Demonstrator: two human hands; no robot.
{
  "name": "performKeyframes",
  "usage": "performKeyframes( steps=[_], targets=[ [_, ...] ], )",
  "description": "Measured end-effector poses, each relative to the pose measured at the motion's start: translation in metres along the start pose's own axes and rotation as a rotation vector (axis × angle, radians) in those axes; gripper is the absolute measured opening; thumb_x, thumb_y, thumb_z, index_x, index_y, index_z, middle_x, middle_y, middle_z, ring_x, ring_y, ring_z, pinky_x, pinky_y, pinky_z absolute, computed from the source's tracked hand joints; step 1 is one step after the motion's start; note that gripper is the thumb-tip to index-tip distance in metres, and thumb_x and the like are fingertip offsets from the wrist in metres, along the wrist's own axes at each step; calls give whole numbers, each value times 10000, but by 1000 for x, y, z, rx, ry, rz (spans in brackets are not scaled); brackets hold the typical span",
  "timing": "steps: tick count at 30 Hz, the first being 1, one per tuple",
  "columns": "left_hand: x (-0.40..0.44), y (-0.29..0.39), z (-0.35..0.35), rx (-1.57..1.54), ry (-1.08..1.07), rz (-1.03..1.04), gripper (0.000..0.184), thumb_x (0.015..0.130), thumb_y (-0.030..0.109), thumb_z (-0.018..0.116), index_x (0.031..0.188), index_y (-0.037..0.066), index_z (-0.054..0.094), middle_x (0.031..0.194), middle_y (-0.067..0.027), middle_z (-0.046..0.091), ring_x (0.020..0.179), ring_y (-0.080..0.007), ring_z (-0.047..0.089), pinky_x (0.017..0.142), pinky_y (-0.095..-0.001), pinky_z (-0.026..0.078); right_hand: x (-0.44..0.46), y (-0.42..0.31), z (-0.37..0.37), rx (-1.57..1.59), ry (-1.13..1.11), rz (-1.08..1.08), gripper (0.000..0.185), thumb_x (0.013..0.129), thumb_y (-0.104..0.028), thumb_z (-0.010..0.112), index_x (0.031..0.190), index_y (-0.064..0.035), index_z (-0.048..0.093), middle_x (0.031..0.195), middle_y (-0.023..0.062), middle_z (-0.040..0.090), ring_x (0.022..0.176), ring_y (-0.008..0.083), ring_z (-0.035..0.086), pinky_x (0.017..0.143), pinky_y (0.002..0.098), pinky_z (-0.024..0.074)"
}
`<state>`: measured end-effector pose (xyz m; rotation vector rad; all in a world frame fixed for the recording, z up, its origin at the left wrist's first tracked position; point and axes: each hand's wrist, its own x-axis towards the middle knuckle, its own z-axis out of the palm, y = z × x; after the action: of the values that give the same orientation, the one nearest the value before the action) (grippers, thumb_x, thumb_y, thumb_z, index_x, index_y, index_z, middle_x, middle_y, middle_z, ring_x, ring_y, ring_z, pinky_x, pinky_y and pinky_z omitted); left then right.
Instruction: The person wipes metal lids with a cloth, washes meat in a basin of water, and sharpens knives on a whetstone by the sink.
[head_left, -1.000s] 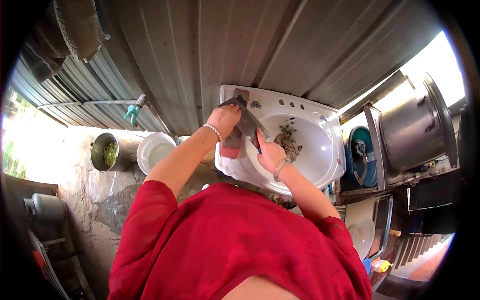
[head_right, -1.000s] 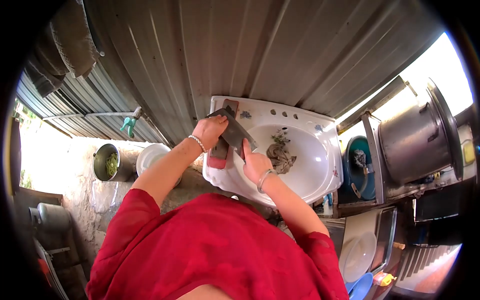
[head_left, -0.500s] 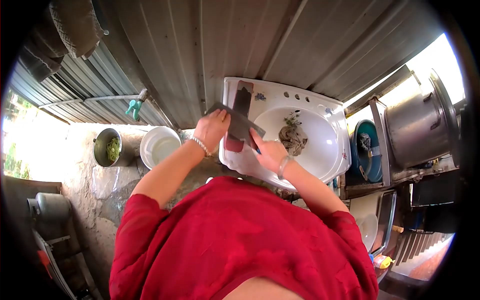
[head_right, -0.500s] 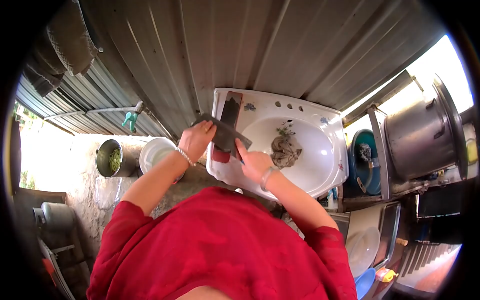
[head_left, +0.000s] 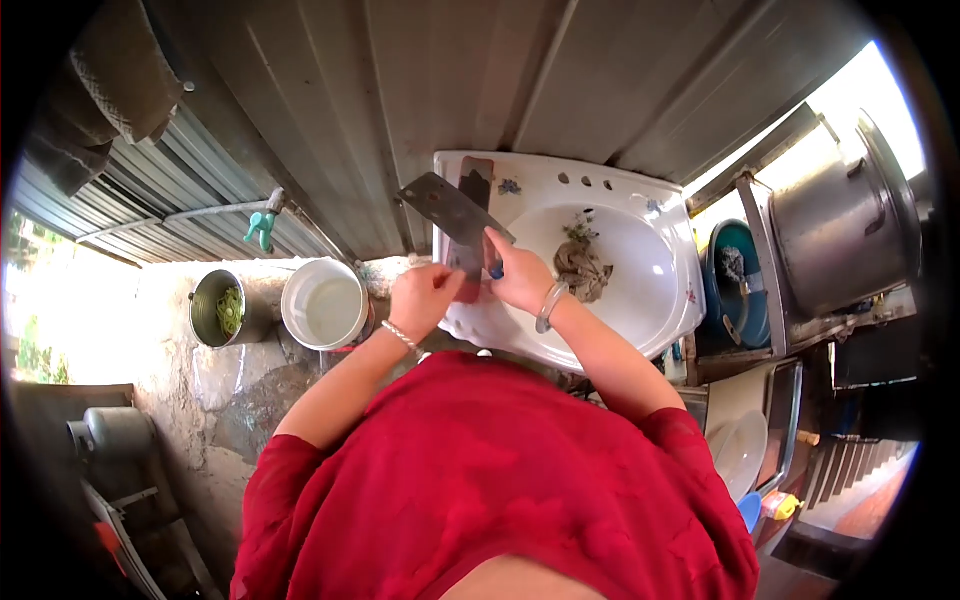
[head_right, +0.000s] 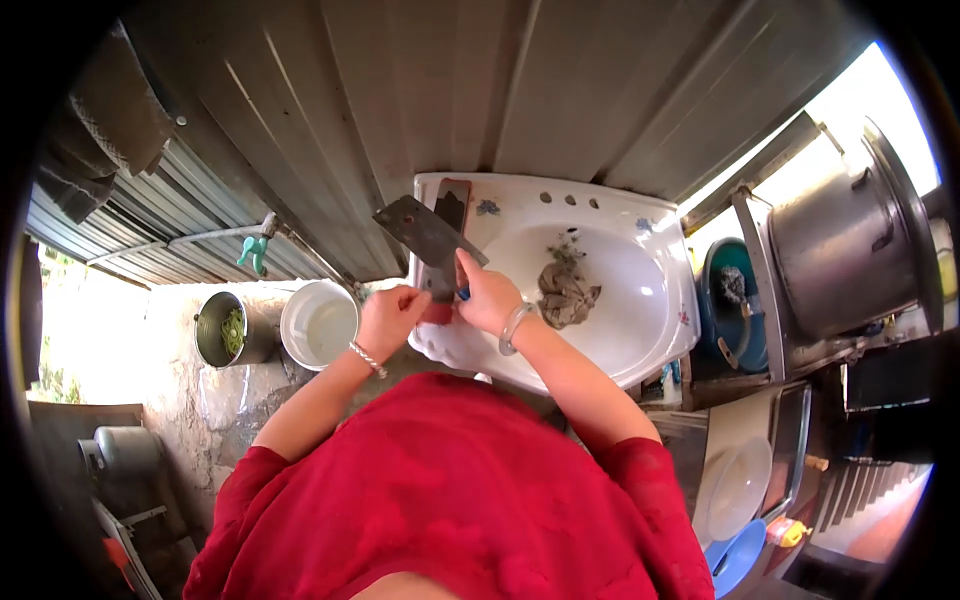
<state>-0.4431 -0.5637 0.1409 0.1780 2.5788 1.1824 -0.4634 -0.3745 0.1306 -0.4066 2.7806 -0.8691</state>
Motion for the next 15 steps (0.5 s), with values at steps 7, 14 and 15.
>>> performKeyframes(
  steps=[7, 14, 15],
  targets=[
    [3, 6, 41, -1254, -211, -490, 281, 913, 305, 494, 974, 36, 544, 852, -65, 600, 788, -199, 603, 728, -340, 498, -26, -26, -20, 92, -37, -92, 488, 771, -291, 600, 1170, -25, 511, 812, 198, 622, 760, 357, 600, 683, 417, 476],
    [-10, -11, 30, -1013, -84, -323, 208, 919, 209, 470, 955, 4, 470, 804, -99, 575, 720, -209, 610, 651, -338, 523, -26, 165, -43, -26, 222, 360, 561, 695, -322, 680, 1187, -100, 526, 1131, 198, 566, 1019, 320, 552, 859, 357, 450],
    [-14, -10, 27, -982, -81, -314, 196, 925, 208, 453, 943, 13, 450, 789, -102, 567, 693, -207, 607, 618, -322, 521, -28, 174, -34, -167, 205, 411, 582, 679, -316, 689, 1195, -106, 519, 1193, 199, 512, 1066, 344, 507, 882, 366, 436]
  ],
)
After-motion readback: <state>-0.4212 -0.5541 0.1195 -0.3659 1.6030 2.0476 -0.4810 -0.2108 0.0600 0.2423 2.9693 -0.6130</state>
